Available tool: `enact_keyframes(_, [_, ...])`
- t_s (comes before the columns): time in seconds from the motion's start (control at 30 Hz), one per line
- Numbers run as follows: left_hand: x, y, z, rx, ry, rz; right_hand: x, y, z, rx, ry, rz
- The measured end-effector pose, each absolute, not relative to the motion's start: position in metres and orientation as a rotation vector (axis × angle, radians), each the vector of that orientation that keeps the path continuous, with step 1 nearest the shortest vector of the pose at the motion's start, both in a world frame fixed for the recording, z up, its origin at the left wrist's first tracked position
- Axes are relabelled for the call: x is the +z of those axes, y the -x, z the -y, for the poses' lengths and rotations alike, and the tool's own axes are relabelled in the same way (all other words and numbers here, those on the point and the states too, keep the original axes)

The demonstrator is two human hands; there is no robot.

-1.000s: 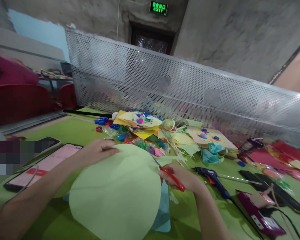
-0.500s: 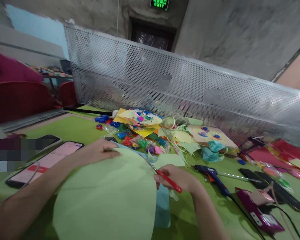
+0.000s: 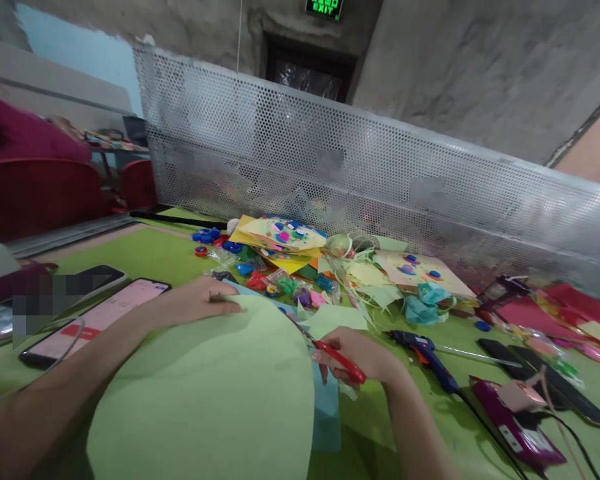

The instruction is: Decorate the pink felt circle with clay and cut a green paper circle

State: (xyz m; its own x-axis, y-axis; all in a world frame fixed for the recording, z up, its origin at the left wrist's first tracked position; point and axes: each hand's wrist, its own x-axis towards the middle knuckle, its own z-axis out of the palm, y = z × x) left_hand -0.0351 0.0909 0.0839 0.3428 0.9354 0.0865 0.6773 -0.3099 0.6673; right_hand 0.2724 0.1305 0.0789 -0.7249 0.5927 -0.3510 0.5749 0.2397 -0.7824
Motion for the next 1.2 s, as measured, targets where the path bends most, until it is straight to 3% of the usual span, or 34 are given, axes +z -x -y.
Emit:
enact_keyframes(0.47, [0.086,0.037,-0.09,0.666,-2.07,-1.387,0.075,-0.274,-0.136,1.537,1.092,2.373])
enact_keyframes(0.67, [0.086,0.036,-0.088,0.68,-2.011,-1.411,0.081,-0.272,-0.123,1.745,1.065,2.451])
enact_keyframes(0.77, [0.089,0.041,-0.087,0.758,-1.957,-1.495,0.08,-0.274,-0.125,1.53,1.118,2.422])
enact_keyframes(0.9, [0.102,0.058,-0.08,1.137,-1.734,-1.798,0.073,-0.277,-0.146,1.001,1.249,2.191])
enact_keyframes(1.0, [0.109,0.067,-0.075,1.334,-1.57,-1.933,0.068,-0.273,-0.158,0.811,1.228,2.107])
enact_keyframes(1.2, [0.106,0.06,-0.08,1.153,-1.67,-1.775,0.062,-0.255,-0.149,0.709,1.07,2.048])
